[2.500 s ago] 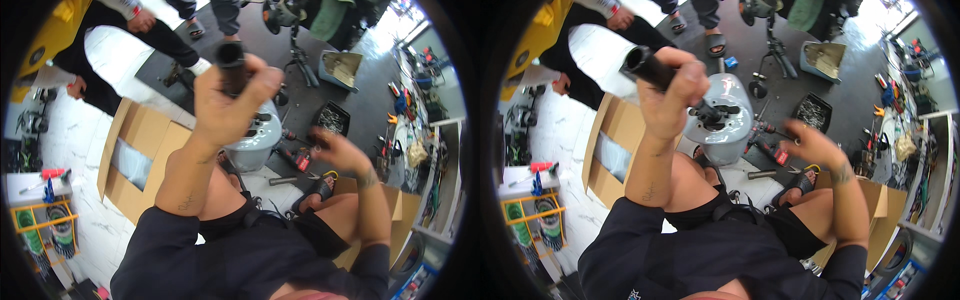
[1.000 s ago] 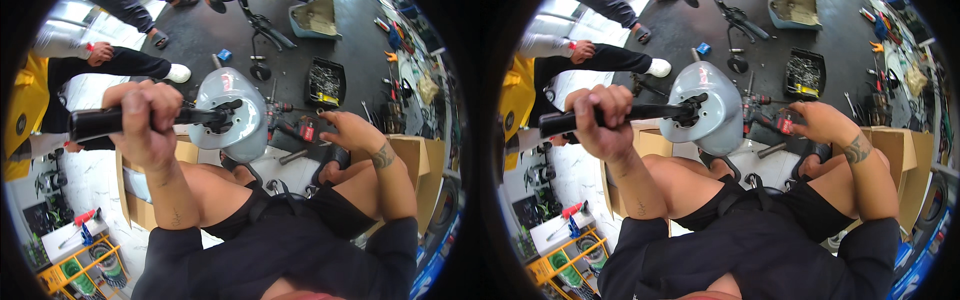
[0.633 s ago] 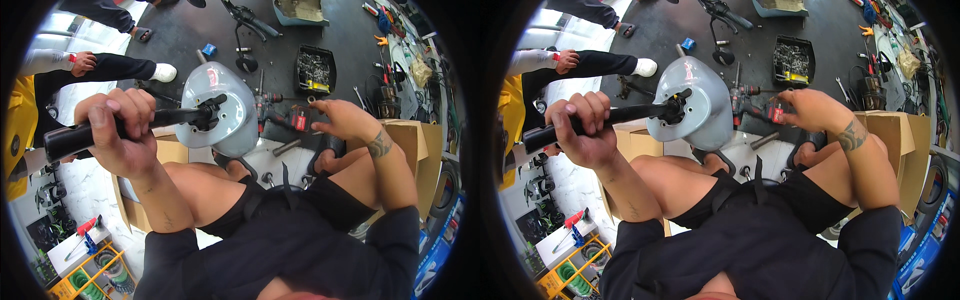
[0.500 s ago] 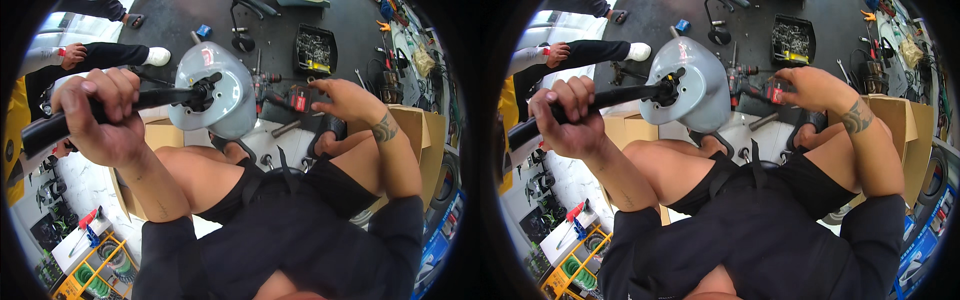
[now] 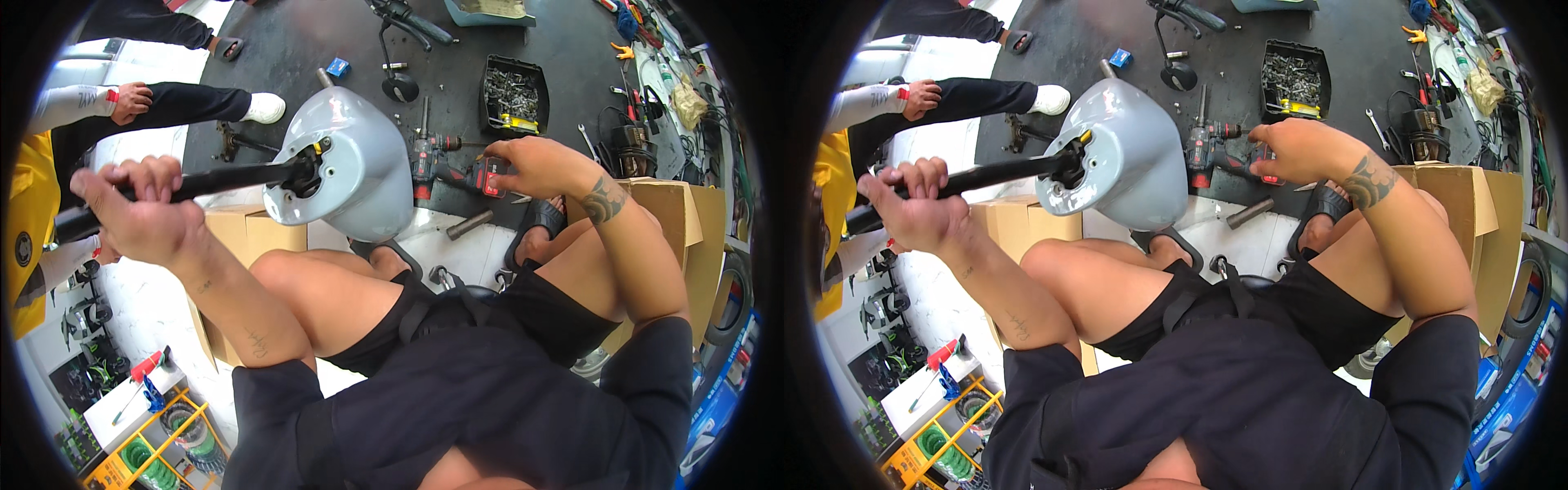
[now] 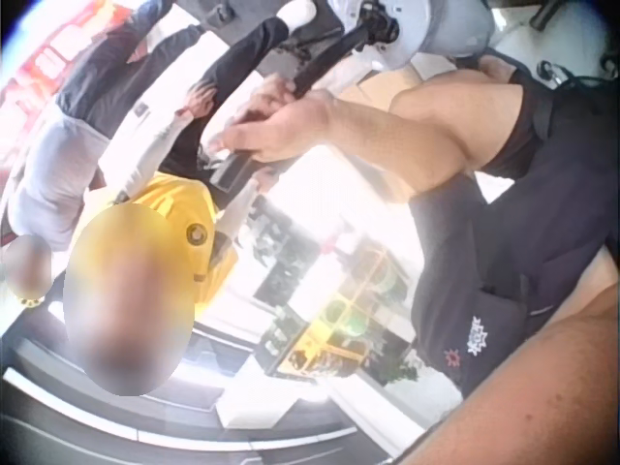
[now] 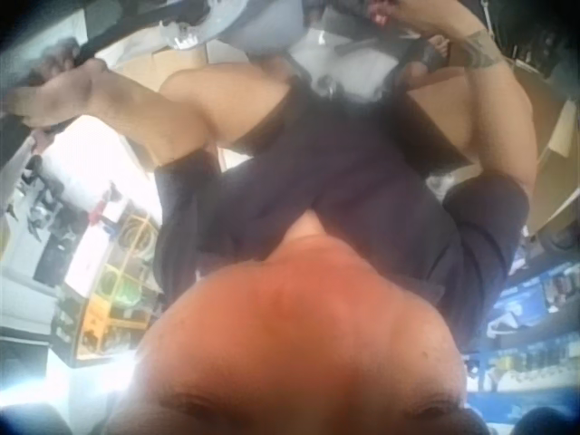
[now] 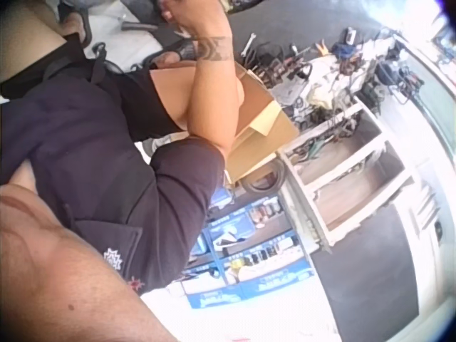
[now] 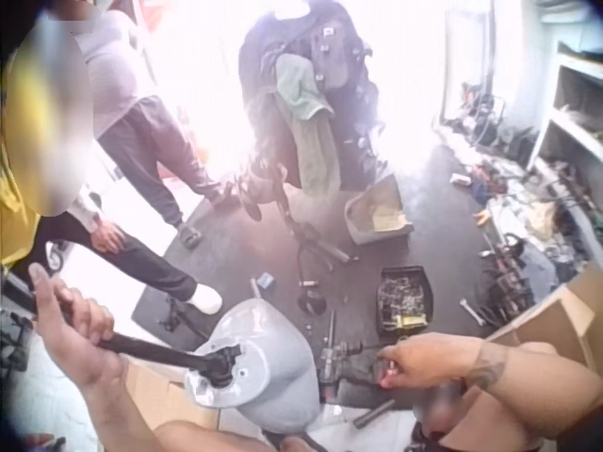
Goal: The person sits on the floor and assembles a light blue scooter body part. They insert a black cylindrical component into the body, align it, and use a cordless drill to fasten it with screws. The person repeatedly adjusts the part and uses the drill to secure the assembly.
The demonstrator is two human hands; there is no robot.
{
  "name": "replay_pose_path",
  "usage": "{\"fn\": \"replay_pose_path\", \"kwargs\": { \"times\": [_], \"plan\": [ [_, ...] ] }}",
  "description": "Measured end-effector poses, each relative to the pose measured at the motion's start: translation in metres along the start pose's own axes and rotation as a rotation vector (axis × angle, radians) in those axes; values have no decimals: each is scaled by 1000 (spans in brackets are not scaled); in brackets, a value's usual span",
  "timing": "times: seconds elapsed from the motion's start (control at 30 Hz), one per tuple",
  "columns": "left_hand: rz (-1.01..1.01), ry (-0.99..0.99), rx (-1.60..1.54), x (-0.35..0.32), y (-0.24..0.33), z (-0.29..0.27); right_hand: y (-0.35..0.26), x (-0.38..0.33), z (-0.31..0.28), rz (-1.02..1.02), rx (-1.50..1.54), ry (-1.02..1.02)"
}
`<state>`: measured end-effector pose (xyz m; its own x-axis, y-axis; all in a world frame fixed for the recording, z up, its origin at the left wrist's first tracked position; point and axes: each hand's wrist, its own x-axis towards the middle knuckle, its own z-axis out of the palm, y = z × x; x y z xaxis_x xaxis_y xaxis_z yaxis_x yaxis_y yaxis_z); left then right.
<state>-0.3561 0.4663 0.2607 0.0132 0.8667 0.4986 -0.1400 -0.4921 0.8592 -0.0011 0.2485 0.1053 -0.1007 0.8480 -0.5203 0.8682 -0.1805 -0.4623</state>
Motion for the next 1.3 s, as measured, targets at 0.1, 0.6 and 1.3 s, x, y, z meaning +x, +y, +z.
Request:
{"fn": "replay_pose_path", "kwargs": {
  "times": [0.1,0.6,1.3],
  "plan": [
    [27,168,43,10,-5,-29,4,3,6,16,-18,-25],
    [52,32,-156,10,-18,16,13,44,66,59,-44,-280],
    [-37,48,-321,16,-32,60,191,386,138,425,188,459]
  ]
}}
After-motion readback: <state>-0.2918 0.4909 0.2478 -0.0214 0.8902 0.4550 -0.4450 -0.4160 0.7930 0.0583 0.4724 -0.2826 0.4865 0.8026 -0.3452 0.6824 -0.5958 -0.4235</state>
